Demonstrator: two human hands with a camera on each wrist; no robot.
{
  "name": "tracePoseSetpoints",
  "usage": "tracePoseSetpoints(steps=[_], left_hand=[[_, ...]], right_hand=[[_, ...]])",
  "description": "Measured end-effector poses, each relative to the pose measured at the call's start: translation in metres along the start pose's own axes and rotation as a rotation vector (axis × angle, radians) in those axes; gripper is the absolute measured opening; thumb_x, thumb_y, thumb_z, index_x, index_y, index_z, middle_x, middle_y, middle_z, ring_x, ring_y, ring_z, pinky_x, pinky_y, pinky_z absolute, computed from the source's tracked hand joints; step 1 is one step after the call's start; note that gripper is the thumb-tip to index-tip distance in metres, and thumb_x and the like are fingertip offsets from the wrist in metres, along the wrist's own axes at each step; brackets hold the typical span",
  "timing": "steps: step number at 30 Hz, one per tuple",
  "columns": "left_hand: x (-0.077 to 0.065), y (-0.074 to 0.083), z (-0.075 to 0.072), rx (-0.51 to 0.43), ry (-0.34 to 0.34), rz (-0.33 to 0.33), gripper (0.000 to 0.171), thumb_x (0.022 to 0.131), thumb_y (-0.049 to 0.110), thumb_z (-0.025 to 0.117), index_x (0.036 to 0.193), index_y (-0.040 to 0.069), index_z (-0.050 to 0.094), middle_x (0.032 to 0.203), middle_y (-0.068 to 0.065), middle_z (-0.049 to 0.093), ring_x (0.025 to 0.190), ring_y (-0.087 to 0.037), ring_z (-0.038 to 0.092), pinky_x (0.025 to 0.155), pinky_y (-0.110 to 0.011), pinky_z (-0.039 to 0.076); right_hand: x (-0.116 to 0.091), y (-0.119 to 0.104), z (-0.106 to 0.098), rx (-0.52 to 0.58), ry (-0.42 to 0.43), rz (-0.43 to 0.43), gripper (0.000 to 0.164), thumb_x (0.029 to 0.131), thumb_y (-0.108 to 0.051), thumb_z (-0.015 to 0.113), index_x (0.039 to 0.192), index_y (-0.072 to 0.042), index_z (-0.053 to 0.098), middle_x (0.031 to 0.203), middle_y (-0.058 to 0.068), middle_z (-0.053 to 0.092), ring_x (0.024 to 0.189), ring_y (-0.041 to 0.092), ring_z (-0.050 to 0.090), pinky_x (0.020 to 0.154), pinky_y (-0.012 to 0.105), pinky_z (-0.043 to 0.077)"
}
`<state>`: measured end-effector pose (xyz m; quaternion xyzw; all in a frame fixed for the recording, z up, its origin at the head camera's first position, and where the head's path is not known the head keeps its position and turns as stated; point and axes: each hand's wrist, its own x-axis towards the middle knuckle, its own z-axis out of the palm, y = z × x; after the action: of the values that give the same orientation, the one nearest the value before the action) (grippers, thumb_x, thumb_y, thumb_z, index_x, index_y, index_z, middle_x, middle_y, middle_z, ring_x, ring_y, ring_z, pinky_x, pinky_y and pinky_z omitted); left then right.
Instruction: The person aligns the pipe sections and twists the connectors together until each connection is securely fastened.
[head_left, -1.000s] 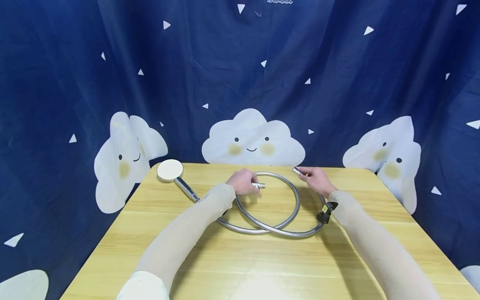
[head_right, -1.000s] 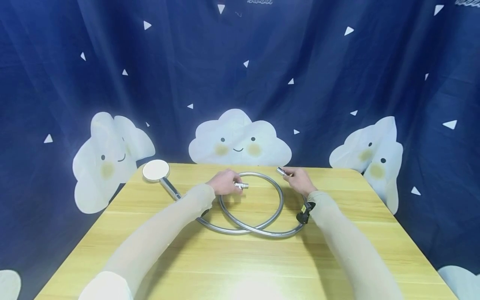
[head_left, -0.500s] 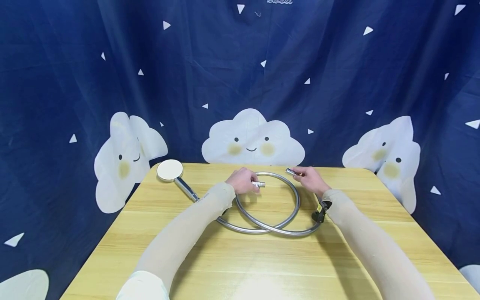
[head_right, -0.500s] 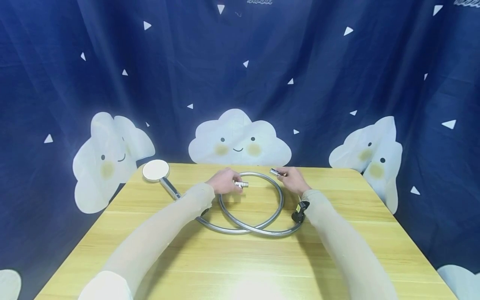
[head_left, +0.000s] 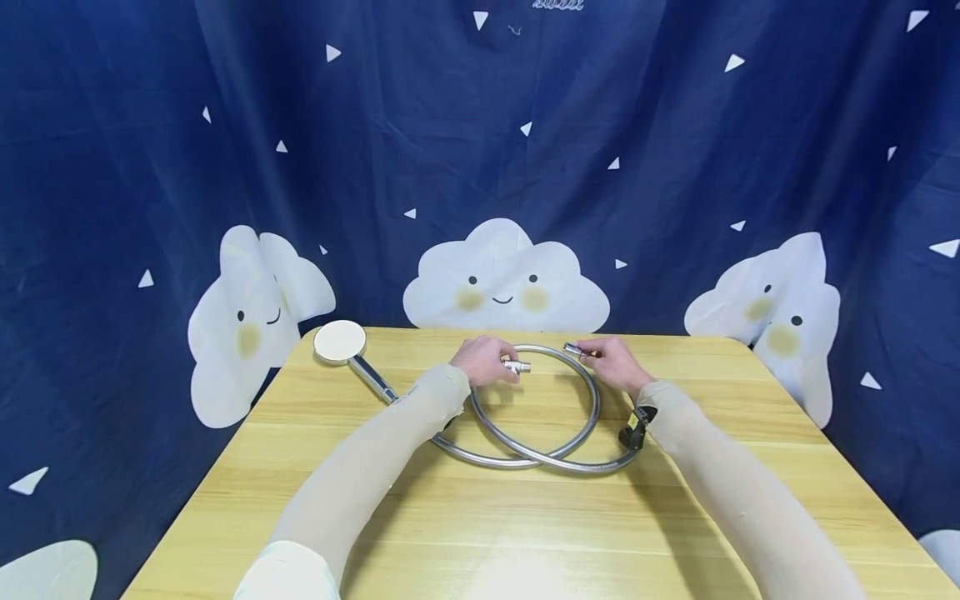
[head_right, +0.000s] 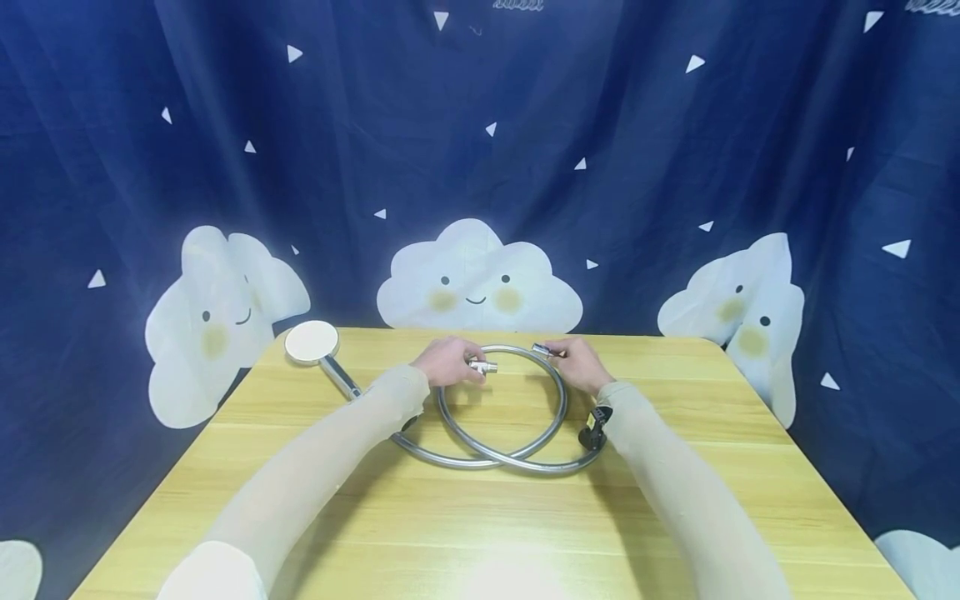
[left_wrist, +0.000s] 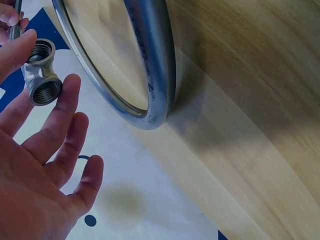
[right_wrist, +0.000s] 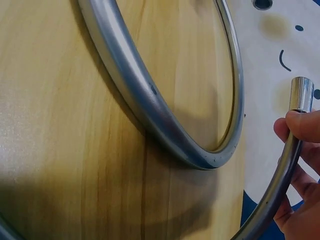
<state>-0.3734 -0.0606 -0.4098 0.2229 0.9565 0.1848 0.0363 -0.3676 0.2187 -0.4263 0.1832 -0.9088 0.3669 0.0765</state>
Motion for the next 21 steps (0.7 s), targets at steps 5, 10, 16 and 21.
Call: tracePoseSetpoints(steps=[5,10,16,21], left_hand=[[0.001,0.0,0.001,-0.011,-0.002,-0.005,0.038,0.082,0.042,0.081,0.116,0.026,0.075,0.12,0.006,0.072,0.114,-0.018,0.062,0.103,-0.042,0.04],[0.002,0.003,0.003,-0.011,0.004,-0.017,0.04,0.082,0.041,0.081,0.119,0.026,0.074,0.127,0.006,0.07,0.123,-0.02,0.06,0.107,-0.043,0.038],[0.003,0.008,0.004,0.01,0.025,-0.015,0.041,0.084,0.041,0.08,0.121,0.027,0.074,0.129,0.007,0.069,0.125,-0.019,0.059,0.106,-0.041,0.039],[0.004,0.012,0.004,0.01,0.041,-0.012,0.044,0.084,0.042,0.079,0.123,0.025,0.073,0.128,0.006,0.07,0.119,-0.018,0.062,0.103,-0.039,0.042]], right_hand=[[0.0,-0.002,0.002,-0.005,-0.022,-0.001,0.033,0.092,0.004,0.064,0.124,0.007,0.067,0.121,0.026,0.068,0.093,0.029,0.065,0.075,0.028,0.048],[-0.001,-0.005,0.004,-0.027,-0.035,-0.031,0.034,0.091,0.004,0.065,0.125,0.007,0.066,0.12,0.025,0.069,0.099,0.03,0.065,0.082,0.033,0.05],[-0.002,-0.007,0.006,-0.03,-0.052,-0.029,0.035,0.092,0.002,0.065,0.127,0.006,0.065,0.122,0.025,0.068,0.105,0.032,0.066,0.087,0.038,0.052],[-0.001,-0.007,0.008,-0.036,-0.056,-0.031,0.034,0.092,0.002,0.065,0.126,0.004,0.067,0.119,0.024,0.07,0.098,0.029,0.065,0.084,0.036,0.051]])
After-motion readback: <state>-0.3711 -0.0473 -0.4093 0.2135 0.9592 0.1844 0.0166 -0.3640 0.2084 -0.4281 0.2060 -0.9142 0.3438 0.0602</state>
